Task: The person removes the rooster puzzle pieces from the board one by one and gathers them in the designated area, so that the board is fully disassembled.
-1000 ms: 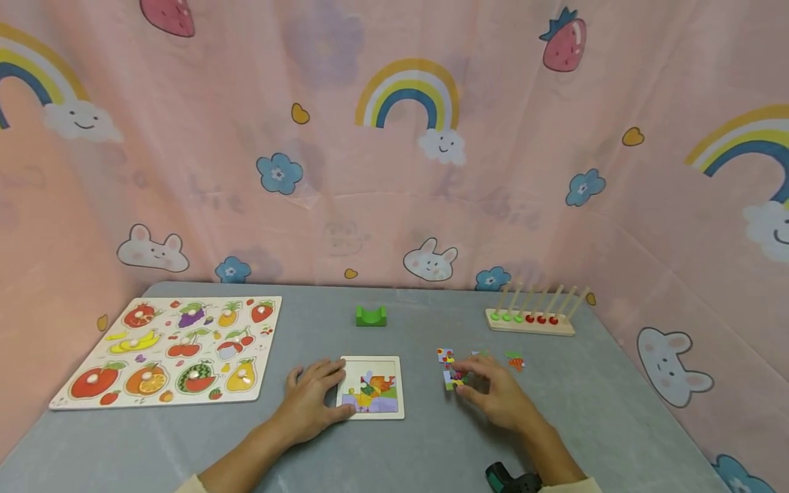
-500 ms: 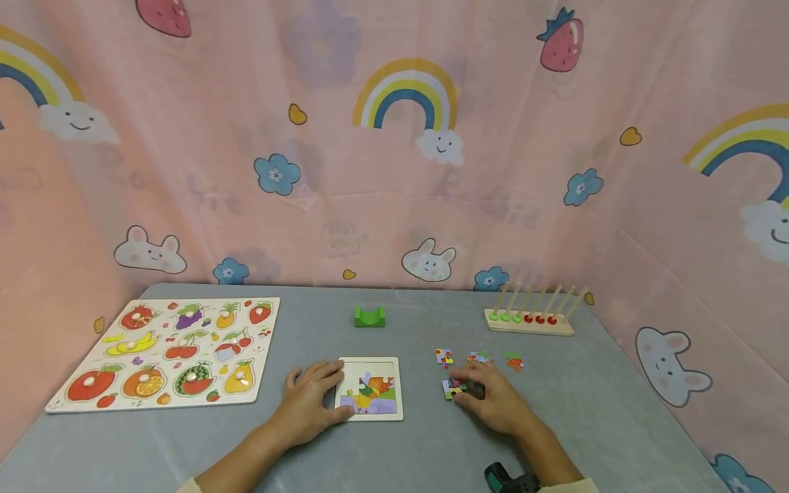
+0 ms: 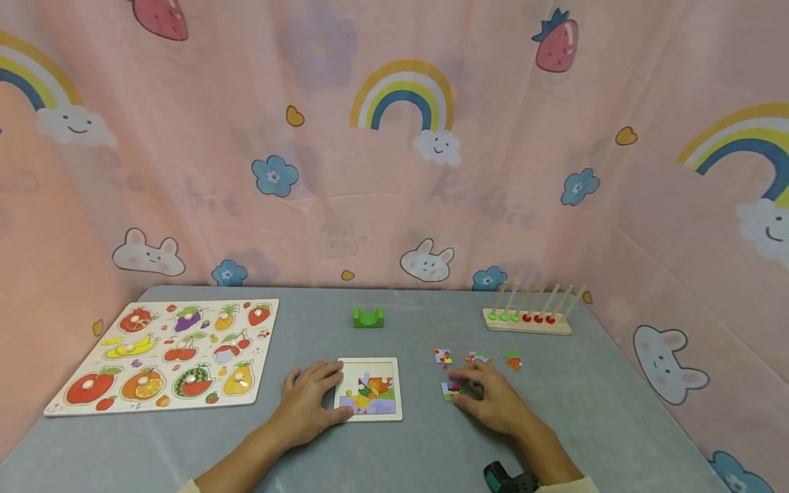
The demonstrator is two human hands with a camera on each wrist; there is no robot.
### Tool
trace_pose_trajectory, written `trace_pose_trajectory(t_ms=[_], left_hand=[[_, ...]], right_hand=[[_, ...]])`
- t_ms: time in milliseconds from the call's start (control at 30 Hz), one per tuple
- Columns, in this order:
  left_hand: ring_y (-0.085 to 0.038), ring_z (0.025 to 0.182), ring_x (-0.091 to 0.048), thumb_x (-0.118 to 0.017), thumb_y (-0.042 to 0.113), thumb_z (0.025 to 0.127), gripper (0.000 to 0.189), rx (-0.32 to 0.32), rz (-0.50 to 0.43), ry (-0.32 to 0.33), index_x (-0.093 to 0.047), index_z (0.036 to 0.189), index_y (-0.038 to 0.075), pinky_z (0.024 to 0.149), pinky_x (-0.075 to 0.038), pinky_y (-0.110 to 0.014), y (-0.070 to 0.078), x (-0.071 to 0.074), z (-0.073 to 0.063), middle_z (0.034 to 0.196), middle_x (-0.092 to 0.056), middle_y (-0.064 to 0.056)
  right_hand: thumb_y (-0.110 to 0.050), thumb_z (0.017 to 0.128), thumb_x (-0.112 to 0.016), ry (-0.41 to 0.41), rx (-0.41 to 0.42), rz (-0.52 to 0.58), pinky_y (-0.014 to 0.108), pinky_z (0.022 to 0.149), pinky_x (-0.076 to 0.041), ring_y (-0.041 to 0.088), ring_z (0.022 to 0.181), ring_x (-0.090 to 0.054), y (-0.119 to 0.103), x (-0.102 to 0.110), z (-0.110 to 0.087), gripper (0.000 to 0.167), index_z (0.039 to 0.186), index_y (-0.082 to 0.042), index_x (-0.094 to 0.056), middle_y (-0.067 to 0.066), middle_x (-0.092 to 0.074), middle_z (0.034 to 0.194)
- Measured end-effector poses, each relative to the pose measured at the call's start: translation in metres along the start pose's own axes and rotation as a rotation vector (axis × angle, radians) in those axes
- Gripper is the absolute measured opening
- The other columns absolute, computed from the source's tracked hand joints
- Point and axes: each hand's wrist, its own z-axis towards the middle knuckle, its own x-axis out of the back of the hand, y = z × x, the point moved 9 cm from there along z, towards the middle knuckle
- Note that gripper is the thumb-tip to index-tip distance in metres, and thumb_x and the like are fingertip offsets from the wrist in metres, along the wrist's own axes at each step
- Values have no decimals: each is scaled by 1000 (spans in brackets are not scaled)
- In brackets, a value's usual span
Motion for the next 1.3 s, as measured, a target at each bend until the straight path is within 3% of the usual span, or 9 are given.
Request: trace_pose_trajectory(t_ms=[400, 567, 733, 1067, 1300], left_hand=[[-37, 130, -40, -84, 32, 74, 64, 2, -4, 0, -63, 122, -5, 99, -12, -66, 1, 1, 0, 135, -54, -11], [-36, 129, -40, -84, 31, 73, 63, -1, 1, 6, -64, 121, -4, 99, -12, -66, 1, 2, 0, 135, -54, -11], [-36, 129, -40, -84, 32, 73, 63, 2, 2, 7, -64, 121, -3, 99, -12, -66, 0, 1, 0, 135, -54, -10], [-36, 128, -42, -84, 31, 73, 61, -12, -2, 16, -65, 120, -4, 98, -13, -66, 1, -1, -1, 134, -55, -10], [-36, 128, -42, -84, 30, 73, 61, -11, -5, 21, -65, 120, -4, 98, -13, -65, 1, 0, -1, 134, -55, -10]], right_hand=[[-25, 83, -78, -22, -25, 70, 53, 83, -44, 29, 97, -52, -30, 23, 5, 46, 123, -7, -66, 5, -58, 106], [-24, 81, -79, 4, 7, 70, 54, 84, -43, 29, 100, -51, -52, 32, 9, 47, 125, -14, -65, -3, -57, 106], [-28, 82, -78, 43, 73, 54, 48, 82, -45, 19, 102, -51, -77, 38, 14, 49, 126, -15, -64, -12, -54, 103], [-25, 81, -78, 61, 111, 85, 45, 81, -43, 18, 102, -48, -105, 31, 27, 51, 128, -15, -63, -11, -54, 102], [-23, 80, -79, 42, 142, 155, 43, 82, -40, 17, 101, -45, -120, 13, 41, 52, 128, -13, -63, -10, -53, 103]])
